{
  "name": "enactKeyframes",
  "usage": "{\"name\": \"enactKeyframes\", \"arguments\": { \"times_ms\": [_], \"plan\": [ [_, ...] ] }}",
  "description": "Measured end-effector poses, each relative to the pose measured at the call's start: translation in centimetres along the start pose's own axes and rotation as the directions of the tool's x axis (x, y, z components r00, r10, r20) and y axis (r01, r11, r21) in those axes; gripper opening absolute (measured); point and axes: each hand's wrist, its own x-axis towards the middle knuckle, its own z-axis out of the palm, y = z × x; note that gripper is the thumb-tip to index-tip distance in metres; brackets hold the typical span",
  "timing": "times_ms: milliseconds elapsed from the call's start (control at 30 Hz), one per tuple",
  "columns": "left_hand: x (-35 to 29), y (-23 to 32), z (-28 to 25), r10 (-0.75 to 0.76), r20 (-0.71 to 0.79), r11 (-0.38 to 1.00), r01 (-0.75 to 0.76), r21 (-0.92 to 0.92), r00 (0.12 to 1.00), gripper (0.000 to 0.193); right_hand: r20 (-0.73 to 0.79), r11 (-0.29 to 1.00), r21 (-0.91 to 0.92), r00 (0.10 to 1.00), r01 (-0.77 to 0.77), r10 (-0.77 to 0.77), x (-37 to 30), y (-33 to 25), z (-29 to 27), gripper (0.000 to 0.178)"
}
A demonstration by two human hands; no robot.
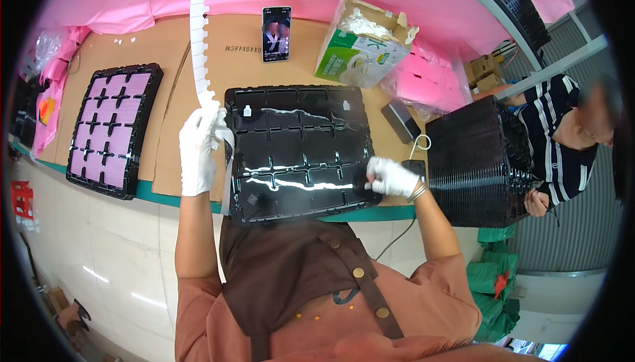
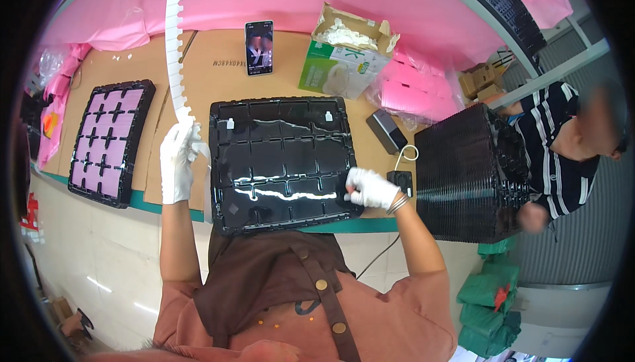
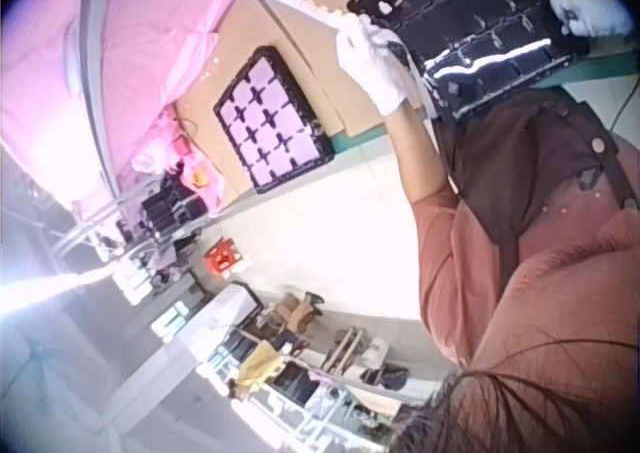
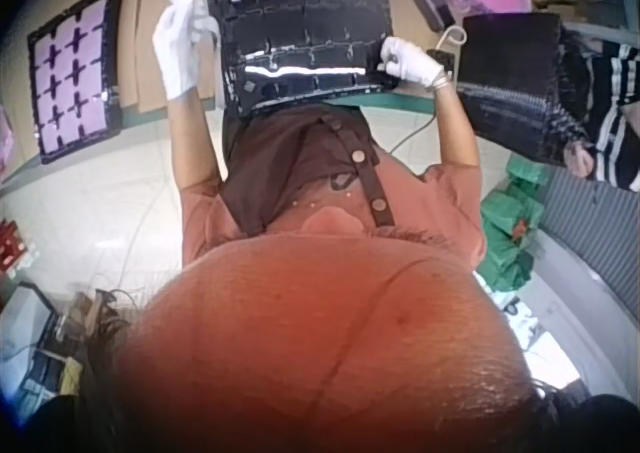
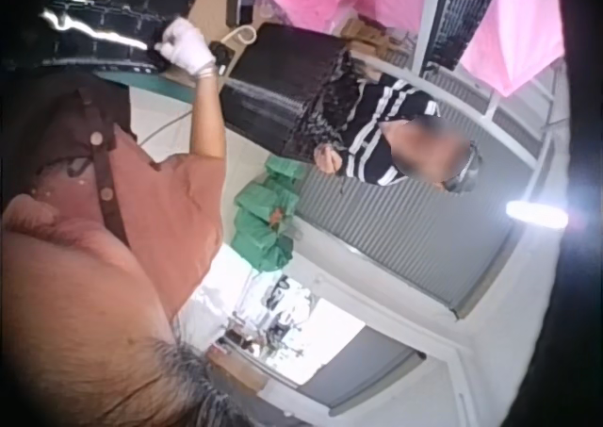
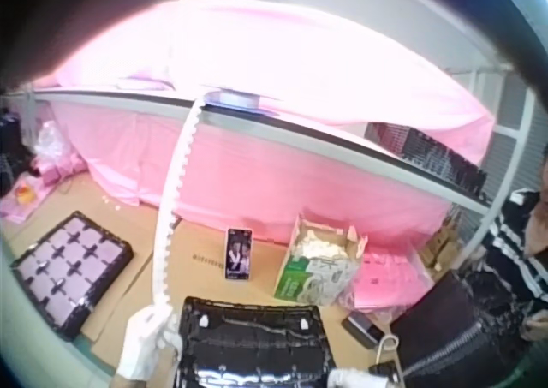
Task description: The person assembles black plastic trays by applying white adhesive strips to the edges and pressing pink foam inserts into the compartments. They handle the trays one at a time, stacking completed units on a nearby shelf.
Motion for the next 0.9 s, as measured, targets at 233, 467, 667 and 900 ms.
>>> {"name": "enactKeyframes", "arguments": {
  "times_ms": [233,467,667,900],
  "plan": [
    [-0.1,1.0,-1.0,0.034,0.017,0.999,-0.034,0.026,0.999,0.024,-0.939,0.993,-0.1,0.325,0.055,-0.113,10.1,-5.2,-16.1,0.009],
    [-1.2,2.4,-3.1,0.03,-0.05,0.998,-0.027,0.063,0.998,0.025,-0.81,0.906,-0.39,0.53,-0.166,-0.251,14.9,-4.6,-16.9,0.013],
    [-1.4,3.1,-3.2,0.04,-0.005,0.997,-0.04,0.059,0.999,0.024,-0.435,0.898,-0.37,0.899,-0.239,0.06,17.2,3.1,-8.0,0.014],
    [-1.8,3.2,-4.1,0.013,-0.081,0.997,-0.006,0.079,0.997,0.022,-0.301,0.913,-0.33,0.943,-0.239,0.138,18.0,2.8,-7.8,0.017]
  ]
}}
